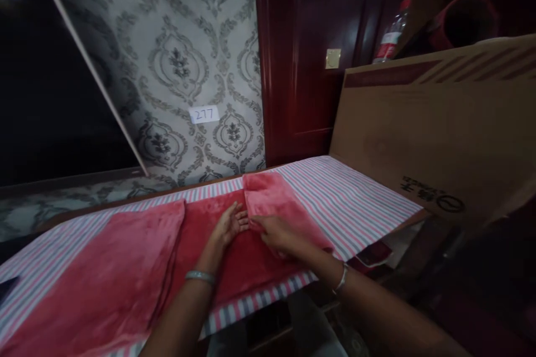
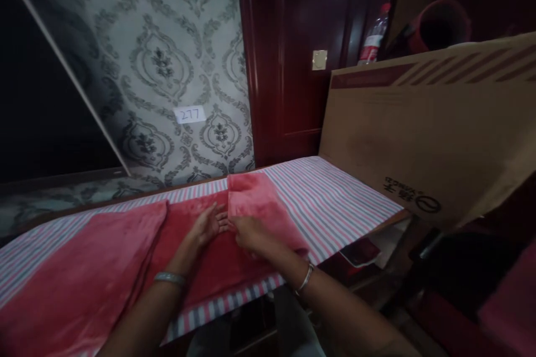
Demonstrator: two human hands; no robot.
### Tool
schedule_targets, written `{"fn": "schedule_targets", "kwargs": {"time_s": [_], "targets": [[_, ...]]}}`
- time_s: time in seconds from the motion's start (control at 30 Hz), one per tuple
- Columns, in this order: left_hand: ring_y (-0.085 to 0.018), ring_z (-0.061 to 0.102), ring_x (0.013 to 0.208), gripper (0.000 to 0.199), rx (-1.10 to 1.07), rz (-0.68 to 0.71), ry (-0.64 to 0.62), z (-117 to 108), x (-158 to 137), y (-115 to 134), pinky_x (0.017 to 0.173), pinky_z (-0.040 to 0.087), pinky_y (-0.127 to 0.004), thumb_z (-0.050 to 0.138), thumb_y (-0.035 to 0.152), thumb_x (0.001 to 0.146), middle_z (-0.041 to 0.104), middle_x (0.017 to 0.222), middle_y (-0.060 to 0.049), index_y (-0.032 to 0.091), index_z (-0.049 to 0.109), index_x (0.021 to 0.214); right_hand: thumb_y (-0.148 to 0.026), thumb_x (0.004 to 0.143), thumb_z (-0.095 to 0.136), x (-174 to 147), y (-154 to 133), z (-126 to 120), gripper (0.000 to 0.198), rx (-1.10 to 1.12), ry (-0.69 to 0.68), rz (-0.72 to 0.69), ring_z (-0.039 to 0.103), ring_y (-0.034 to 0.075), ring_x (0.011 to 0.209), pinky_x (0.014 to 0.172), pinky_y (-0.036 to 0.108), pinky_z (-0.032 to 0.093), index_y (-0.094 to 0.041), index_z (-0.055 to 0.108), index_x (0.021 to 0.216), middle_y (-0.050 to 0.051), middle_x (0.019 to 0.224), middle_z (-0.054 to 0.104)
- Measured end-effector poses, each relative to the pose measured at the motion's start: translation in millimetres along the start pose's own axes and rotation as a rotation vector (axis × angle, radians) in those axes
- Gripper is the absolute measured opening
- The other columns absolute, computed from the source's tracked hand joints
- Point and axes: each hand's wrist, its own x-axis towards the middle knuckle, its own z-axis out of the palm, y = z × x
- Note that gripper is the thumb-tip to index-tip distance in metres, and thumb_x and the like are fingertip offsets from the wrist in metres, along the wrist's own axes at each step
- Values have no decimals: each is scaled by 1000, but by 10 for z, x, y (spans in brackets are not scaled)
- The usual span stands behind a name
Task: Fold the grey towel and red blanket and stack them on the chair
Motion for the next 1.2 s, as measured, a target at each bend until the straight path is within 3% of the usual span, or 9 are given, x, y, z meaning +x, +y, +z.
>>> {"fn": "schedule_targets", "kwargs": {"time_s": [0.13,0.3,0.53,0.67,0.8,0.9,1.07,1.2], "targets": [[-18,68,65,30,32,6,-16,-4,26,-62,64,56,-31,62,40,89,70,90,-8,18,57,109,-9,81,46,-200,-10,122,59,46,-28,-28,67,25,110,92,34,52,-23,63,135,7,123,71],[-16,66,64,55,97,152,46,99,239,-43,62,54,-28,79,37,76,71,92,-5,23,55,123,-7,78,46,-296,-30,63,65,18,2,-23,63,28,116,99,40,50,-18,57,140,13,130,67],[-19,69,85,87,150,268,154,364,645,43,69,55,-27,72,12,69,67,125,-12,23,42,149,-6,78,43,-460,34,122,70,-42,35,-33,61,28,117,100,44,48,-19,51,146,14,130,65],[-19,67,96,85,216,368,177,418,688,223,78,54,-25,66,3,61,65,132,-10,22,55,142,-5,77,42,-477,-38,65,74,-43,77,-56,59,26,117,100,41,48,-21,47,149,13,130,63],[-16,65,93,86,276,449,219,252,566,533,80,51,-23,60,-1,57,68,128,-6,23,59,139,-4,80,41,-408,-377,42,71,-54,53,-100,57,26,119,101,40,47,-20,46,150,13,136,60],[-14,63,79,84,316,432,288,-25,392,636,73,50,-22,59,0,58,73,114,-5,22,60,139,-6,85,40,-376,-654,227,67,-52,5,-121,54,27,123,103,41,46,-19,45,151,14,138,58],[-16,63,74,70,332,339,391,-501,123,423,69,50,-25,64,1,59,74,95,-5,17,68,127,-5,87,39,-413,-872,668,66,-82,-106,-53,54,28,126,102,43,46,-22,45,150,14,139,59],[-19,67,82,65,277,331,354,-596,117,331,72,52,-26,69,2,60,75,94,-6,19,70,123,-7,89,38,-401,-906,720,62,-97,-110,-75,57,27,120,100,40,47,-23,48,148,13,131,63]]}}
